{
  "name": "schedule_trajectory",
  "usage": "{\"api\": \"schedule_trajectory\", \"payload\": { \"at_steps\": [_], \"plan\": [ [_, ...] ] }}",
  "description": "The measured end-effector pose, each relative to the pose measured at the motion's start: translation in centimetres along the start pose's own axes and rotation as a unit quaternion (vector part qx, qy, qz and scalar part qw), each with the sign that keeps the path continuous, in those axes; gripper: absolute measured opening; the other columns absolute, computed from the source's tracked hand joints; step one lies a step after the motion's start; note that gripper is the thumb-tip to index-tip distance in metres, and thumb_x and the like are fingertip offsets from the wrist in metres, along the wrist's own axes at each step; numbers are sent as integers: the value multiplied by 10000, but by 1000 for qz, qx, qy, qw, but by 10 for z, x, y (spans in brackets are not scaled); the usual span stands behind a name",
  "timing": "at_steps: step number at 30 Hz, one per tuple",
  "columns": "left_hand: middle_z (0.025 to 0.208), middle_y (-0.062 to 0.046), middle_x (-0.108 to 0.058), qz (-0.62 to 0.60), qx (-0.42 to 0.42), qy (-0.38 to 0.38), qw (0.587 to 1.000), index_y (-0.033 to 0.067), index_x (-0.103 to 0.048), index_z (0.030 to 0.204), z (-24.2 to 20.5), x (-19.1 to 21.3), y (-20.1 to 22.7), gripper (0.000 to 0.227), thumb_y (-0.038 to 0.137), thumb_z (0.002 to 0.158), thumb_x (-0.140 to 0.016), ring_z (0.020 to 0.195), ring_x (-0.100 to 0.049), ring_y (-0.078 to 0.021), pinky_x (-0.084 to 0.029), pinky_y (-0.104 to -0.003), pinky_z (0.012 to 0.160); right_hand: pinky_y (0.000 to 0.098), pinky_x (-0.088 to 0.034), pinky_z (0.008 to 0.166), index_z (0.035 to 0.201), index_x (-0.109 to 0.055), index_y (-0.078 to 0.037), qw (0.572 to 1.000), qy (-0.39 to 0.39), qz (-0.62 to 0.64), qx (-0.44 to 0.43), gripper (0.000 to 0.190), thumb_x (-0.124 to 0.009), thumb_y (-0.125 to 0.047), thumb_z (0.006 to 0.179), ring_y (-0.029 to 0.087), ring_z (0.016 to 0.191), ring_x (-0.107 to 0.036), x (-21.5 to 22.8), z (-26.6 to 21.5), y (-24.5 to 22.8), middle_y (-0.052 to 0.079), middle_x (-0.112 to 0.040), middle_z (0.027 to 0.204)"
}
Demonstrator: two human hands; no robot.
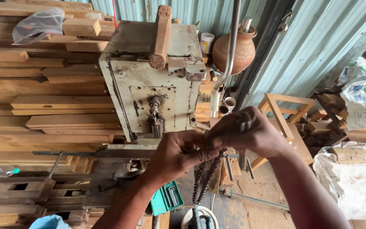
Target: Inspecting and adjusting the drive chain and mechanical components of a woodworking machine.
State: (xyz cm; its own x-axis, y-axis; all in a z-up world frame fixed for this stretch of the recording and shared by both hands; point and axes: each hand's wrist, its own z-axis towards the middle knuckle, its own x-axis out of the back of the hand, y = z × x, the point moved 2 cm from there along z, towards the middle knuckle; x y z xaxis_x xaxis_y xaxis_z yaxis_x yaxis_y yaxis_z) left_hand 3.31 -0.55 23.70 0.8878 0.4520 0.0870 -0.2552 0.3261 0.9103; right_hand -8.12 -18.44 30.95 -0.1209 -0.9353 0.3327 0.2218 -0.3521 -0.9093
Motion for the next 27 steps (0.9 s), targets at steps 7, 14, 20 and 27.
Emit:
{"api": "schedule_trajectory", "payload": {
  "at_steps": [7,14,20,27],
  "plan": [
    [775,-58,-740,-134,70,-102,983,42,-769,971,-13,25,-12,150,178,911,-773,450,-474,-45,-392,-232,387,240,-430,431,952,-840,-17,998,18,12,-57,221,-863,-62,738,93,503,-619,-21,1,26,77,-772,690],
    [926,-113,-804,-261,153,-68,951,-59,-721,992,-28,22,1,213,137,913,-734,453,-441,-24,-386,-197,383,279,-621,776,1071,-756,-86,990,-21,-20,137,219,-847,-209,915,107,884,-760,-25,-3,43,33,-784,990],
    [1246,-77,-783,-270,107,38,956,-90,-500,1464,-44,-4,29,723,70,783,-683,480,-479,-23,-456,-189,446,257,-374,436,994,-807,-51,977,172,12,-128,305,-848,-241,760,107,498,-556,-33,-22,59,45,-784,730],
    [947,-301,-676,-154,134,72,976,-83,-310,1629,-50,-32,52,986,100,718,-640,531,-512,-81,-492,-215,528,195,-348,455,972,-793,-53,994,108,21,-13,339,-939,-216,713,20,509,-507,-38,-20,67,-10,-645,613]
  ]
}}
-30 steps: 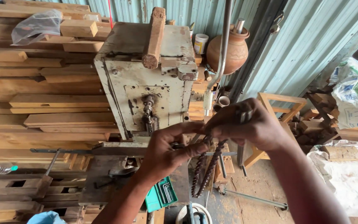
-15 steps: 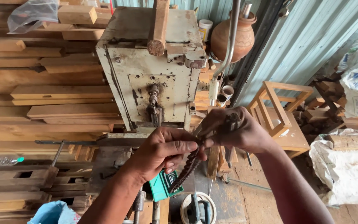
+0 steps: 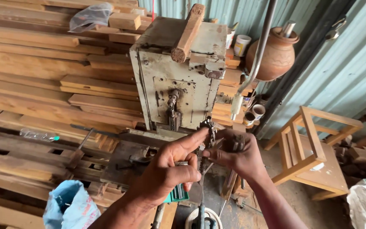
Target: Inspecting and adjusting the drive chain and mechanical components of a woodworking machine.
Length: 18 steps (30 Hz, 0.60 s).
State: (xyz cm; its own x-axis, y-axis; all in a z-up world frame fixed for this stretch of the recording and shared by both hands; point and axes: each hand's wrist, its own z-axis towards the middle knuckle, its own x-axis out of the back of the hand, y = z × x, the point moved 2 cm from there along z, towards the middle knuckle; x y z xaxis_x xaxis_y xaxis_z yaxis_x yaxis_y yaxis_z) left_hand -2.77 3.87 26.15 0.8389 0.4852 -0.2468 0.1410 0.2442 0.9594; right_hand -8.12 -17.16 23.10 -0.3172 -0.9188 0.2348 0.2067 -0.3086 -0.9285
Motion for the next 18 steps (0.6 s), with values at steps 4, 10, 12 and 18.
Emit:
{"api": "schedule_trajectory", "payload": {
  "at_steps": [4,10,12,18],
  "plan": [
    [1147,-189,-732,134,-14,46,990,-46,-262,1567,3,-23,14,996,102,651,-625,548,-536,-71,-509,-228,422,204,-378,395,999,-822,-100,999,-17,-23,43,250,-881,-226,791,30,424,-538,7,18,-4,-7,-687,568],
    [1199,-169,-746,240,-65,100,963,-55,-287,1578,4,-26,20,970,88,668,-589,567,-472,-61,-419,-210,409,197,-392,395,1028,-776,-85,990,-43,-40,130,199,-818,-189,863,24,473,-561,28,38,-45,-10,-771,812],
    [1206,-157,-739,232,-66,109,964,-49,-289,1583,3,-27,22,964,85,675,-586,589,-482,-53,-448,-199,444,200,-398,392,1044,-777,-93,989,-57,-18,136,191,-817,-175,876,29,462,-558,34,44,-47,-1,-766,797],
    [1428,-181,-603,217,-94,120,964,-19,-301,1622,-1,-28,21,949,68,727,-603,666,-486,-42,-465,-189,522,206,-377,413,1039,-777,-79,990,-75,-4,119,150,-812,-120,899,37,471,-530,33,48,-73,13,-718,740]
  ]
}}
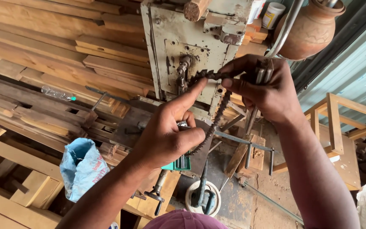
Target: Inspecting and adjusting the drive chain and mechanical components of a woodworking machine.
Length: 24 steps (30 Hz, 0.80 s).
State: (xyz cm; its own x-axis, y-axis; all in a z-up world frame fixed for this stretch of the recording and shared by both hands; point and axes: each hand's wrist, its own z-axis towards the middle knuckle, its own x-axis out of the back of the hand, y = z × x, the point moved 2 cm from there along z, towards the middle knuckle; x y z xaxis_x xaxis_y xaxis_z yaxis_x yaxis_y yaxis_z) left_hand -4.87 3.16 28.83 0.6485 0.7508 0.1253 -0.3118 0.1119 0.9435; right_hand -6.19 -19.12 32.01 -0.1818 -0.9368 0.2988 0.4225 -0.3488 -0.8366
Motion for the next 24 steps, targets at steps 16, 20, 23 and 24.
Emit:
{"api": "schedule_trajectory", "payload": {
  "at_steps": [16,20,23,24],
  "plan": [
    [1495,-136,-630,65,-151,62,984,-12,-547,1457,9,18,-39,654,75,812,-612,610,-602,-33,-495,-181,494,225,-515,455,937,-811,-126,984,-83,-160,12,188,-804,-308,889,42,534,-663,-10,27,-4,-4,-755,730],
    [1195,-136,-817,42,-115,244,962,7,-723,1264,-25,26,-127,353,85,932,-629,526,-527,-42,-418,-215,415,276,-438,396,892,-803,-119,979,-12,-184,-85,195,-808,-313,864,90,435,-588,-16,33,-39,17,-728,653],
    [1107,-105,-789,-108,49,323,939,-12,-676,1259,-46,22,-197,383,97,899,-603,502,-451,-34,-395,-211,427,255,-462,408,890,-782,-105,980,23,-177,-83,211,-834,-307,857,65,453,-577,-9,43,-57,16,-680,624],
    [1125,-36,-795,-162,95,287,939,22,-660,1307,-50,17,-217,437,118,887,-588,489,-450,-36,-404,-210,421,256,-457,377,894,-779,-103,987,14,-148,-64,199,-813,-297,867,69,419,-565,-5,47,-63,17,-677,617]
  ]
}}
